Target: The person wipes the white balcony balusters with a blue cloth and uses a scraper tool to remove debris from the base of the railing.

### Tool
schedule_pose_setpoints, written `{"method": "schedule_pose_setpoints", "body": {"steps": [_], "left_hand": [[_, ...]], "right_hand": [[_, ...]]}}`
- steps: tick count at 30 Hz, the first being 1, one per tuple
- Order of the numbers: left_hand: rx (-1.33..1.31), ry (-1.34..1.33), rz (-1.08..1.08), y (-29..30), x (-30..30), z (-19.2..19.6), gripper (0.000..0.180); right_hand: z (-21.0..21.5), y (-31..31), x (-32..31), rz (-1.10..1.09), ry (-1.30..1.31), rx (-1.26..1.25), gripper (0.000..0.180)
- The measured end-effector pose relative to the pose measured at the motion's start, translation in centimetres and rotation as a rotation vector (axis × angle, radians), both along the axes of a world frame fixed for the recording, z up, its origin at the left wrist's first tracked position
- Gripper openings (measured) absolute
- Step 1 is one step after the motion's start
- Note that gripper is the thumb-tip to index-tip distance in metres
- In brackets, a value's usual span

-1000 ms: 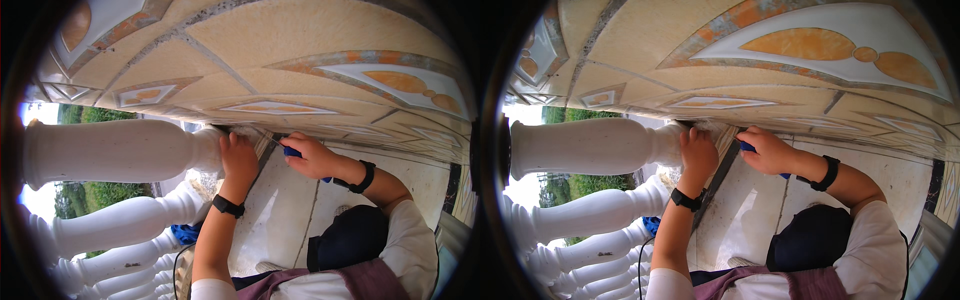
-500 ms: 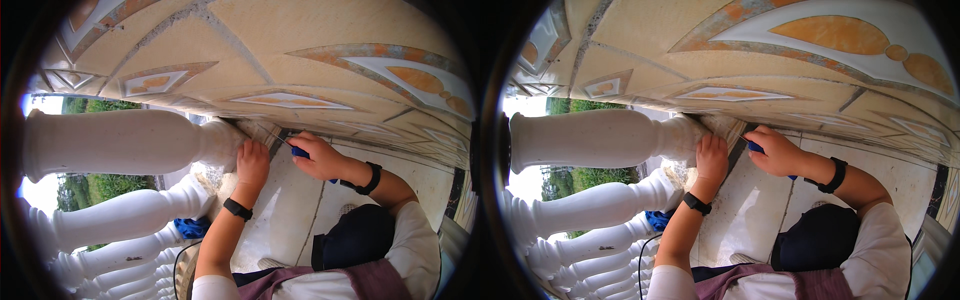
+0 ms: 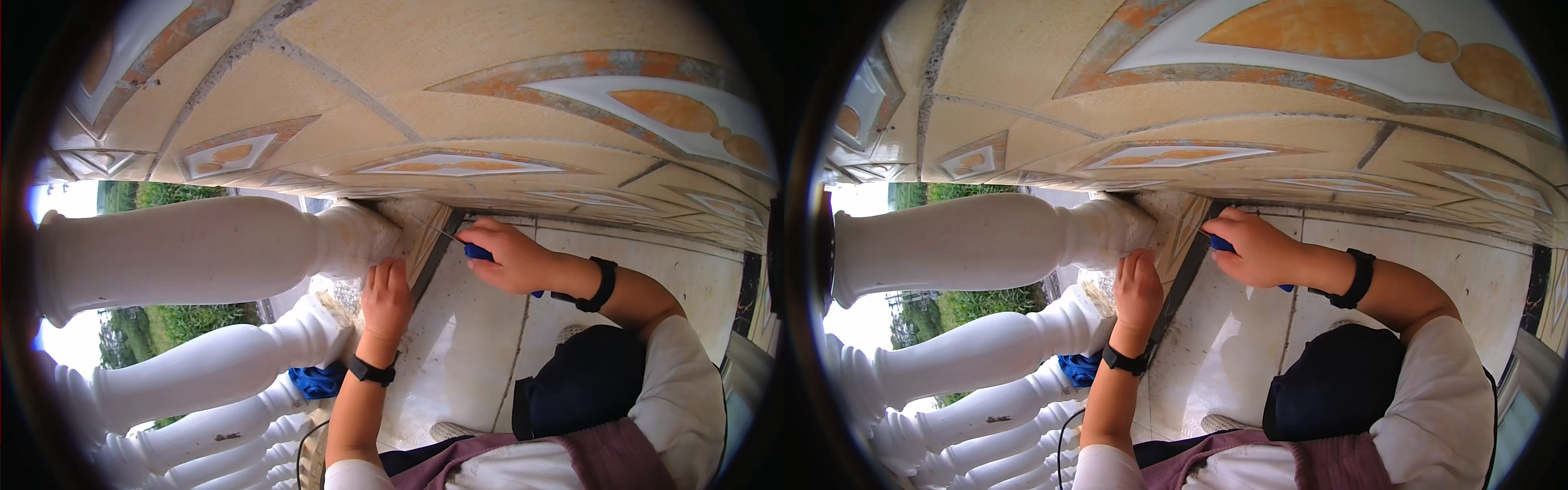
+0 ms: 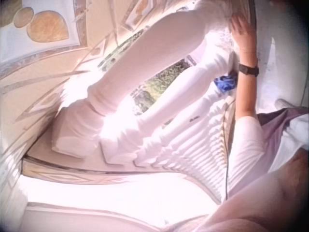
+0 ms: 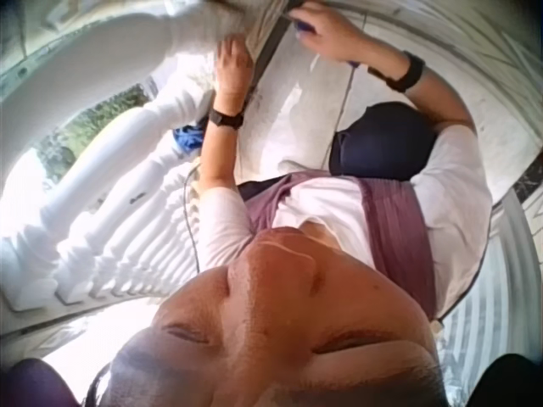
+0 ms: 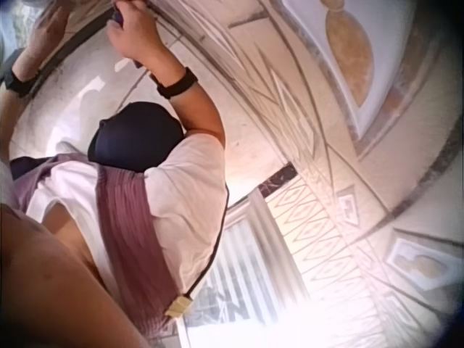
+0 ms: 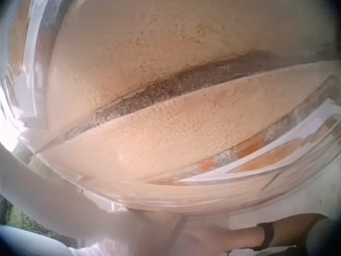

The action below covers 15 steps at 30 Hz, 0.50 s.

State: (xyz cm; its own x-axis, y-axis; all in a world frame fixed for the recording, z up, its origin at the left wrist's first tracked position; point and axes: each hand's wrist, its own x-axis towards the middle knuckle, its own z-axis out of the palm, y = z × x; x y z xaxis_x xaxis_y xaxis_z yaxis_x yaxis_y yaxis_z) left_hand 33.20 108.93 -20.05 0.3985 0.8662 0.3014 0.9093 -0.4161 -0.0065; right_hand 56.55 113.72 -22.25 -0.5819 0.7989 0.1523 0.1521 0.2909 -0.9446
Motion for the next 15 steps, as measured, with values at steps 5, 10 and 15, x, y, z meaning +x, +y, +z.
{"method": "schedule_pose_setpoints", "body": {"steps": [5,10,15], "left_hand": [[0.152,-0.345,0.407,-3.6,-4.8,1.7,0.007],[0.109,-1.220,0.658,-1.0,-9.7,5.2,0.043],[-0.072,-1.426,0.481,-0.5,-6.6,6.1,0.052]], "right_hand": [[-0.6,0.0,-0.4,0.019,0.041,-0.011,0.036],[0.8,-1.5,-3.7,0.012,0.149,0.090,0.036],[1.5,-2.6,-6.9,-0.035,0.062,0.324,0.048]]}}
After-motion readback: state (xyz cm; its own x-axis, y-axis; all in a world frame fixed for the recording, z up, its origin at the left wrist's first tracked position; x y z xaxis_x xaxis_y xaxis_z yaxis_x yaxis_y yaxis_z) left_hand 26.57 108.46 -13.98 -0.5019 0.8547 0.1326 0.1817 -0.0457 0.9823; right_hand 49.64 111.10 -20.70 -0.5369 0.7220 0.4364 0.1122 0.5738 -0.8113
